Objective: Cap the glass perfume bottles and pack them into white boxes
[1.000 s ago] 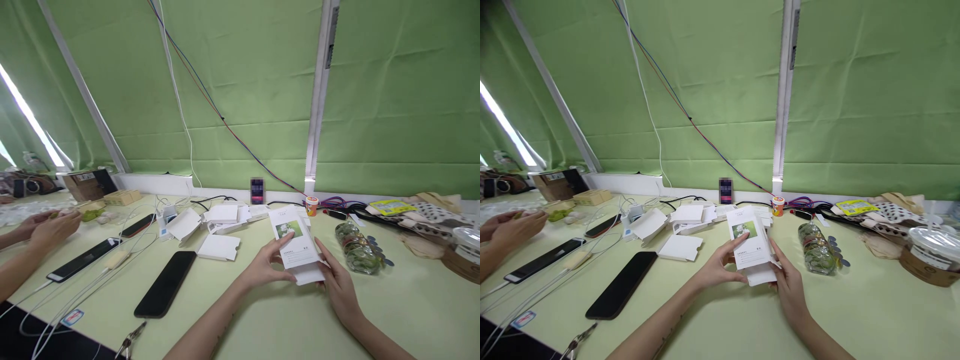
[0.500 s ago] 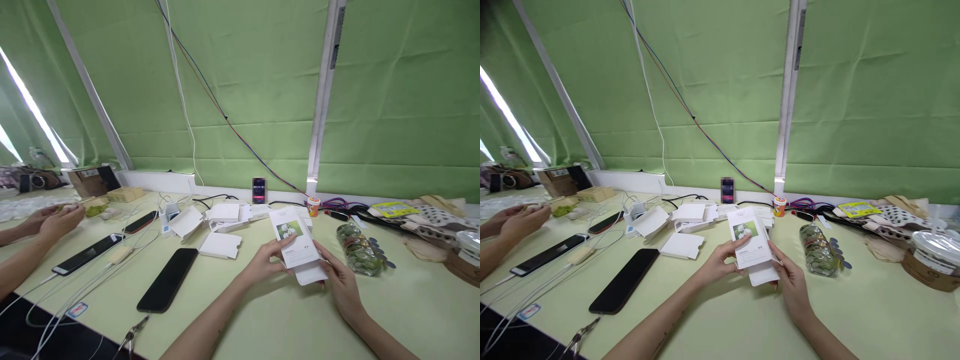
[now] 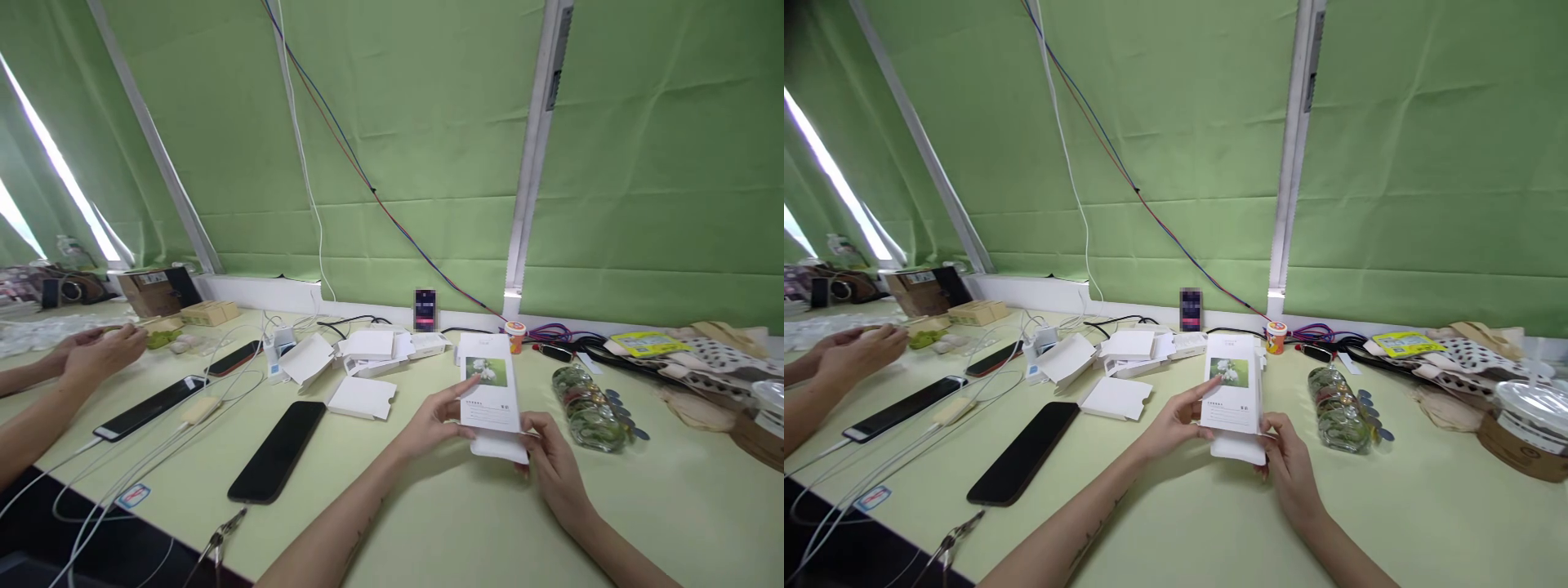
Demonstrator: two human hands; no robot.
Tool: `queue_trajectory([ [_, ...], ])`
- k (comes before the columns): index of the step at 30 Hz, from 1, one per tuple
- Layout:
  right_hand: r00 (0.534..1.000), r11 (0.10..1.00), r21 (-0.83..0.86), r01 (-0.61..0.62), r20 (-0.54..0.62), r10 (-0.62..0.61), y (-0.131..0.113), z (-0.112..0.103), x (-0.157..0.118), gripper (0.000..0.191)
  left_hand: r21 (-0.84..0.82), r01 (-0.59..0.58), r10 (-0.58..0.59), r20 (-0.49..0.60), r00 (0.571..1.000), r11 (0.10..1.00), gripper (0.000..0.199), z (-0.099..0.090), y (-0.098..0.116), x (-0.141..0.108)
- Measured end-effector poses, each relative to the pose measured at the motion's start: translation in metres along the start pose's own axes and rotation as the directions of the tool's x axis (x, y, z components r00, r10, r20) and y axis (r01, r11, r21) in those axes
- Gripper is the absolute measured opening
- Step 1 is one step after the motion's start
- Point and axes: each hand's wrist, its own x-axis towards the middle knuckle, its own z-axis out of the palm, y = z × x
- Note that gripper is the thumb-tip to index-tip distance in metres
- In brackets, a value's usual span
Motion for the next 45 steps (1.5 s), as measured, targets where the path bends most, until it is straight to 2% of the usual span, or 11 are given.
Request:
queue_trajectory([
  [3, 1.0, 1.0, 0.012, -0.004, 0.023, 0.003, -0.001, 0.006, -0.002, 0.019, -0.131, -0.007, -0.003, -0.071, 0.997, 0.991, 0.078, 0.001, 0.003, 0.001],
  [5, 1.0, 1.0, 0.025, -0.008, 0.026, 0.008, -0.002, 0.009, -0.003, 0.02, -0.192, -0.008, -0.014, -0.11, 0.994, 0.981, 0.07, 0.001, 0.004, 0.001],
  [11, 0.998, 0.996, 0.066, -0.056, 0.015, 0.056, -0.004, 0.003, 0.004, 0.02, -0.137, 0.009, -0.032, -0.164, 0.986, 0.99, 0.027, 0.001, 0.0, 0.003],
  [18, 0.993, 0.987, 0.114, -0.111, 0.047, 0.106, -0.001, -0.003, 0.009, 0.022, -0.14, 0.03, -0.053, -0.17, 0.984, 0.99, 0.017, -0.009, -0.008, 0.003],
  [24, 0.993, 0.982, 0.151, -0.111, 0.063, 0.102, -0.001, -0.002, 0.009, 0.028, -0.13, 0.063, -0.078, -0.116, 0.99, 0.99, 0.02, -0.021, -0.015, 0.003],
  [29, 0.993, 0.982, 0.157, -0.105, 0.066, 0.096, -0.002, -0.002, 0.011, 0.032, -0.131, 0.065, -0.078, -0.102, 0.992, 0.989, 0.024, -0.023, -0.016, 0.003],
  [32, 0.993, 0.985, 0.136, -0.105, 0.063, 0.097, -0.003, -0.001, 0.011, 0.031, -0.155, 0.051, -0.071, -0.126, 0.989, 0.987, 0.032, -0.023, -0.017, 0.003],
  [36, 0.992, 0.991, 0.083, -0.109, 0.065, 0.104, -0.002, 0.001, 0.009, 0.029, -0.211, 0.058, -0.094, -0.165, 0.982, 0.976, 0.052, -0.021, -0.022, 0.003],
  [40, 0.992, 0.995, 0.029, -0.095, 0.092, 0.092, 0.0, 0.002, 0.008, 0.029, -0.246, 0.044, -0.104, -0.235, 0.966, 0.968, 0.048, -0.017, -0.022, 0.004],
  [43, 0.99, 0.998, 0.017, -0.068, 0.123, 0.066, -0.001, 0.002, 0.007, 0.026, -0.255, 0.018, -0.094, -0.287, 0.953, 0.967, 0.06, -0.014, -0.018, 0.006],
  [45, 0.984, 0.997, 0.056, -0.055, 0.172, 0.045, -0.003, 0.001, 0.006, 0.038, -0.245, 0.005, -0.083, -0.312, 0.947, 0.969, 0.066, -0.012, -0.014, 0.006],
])
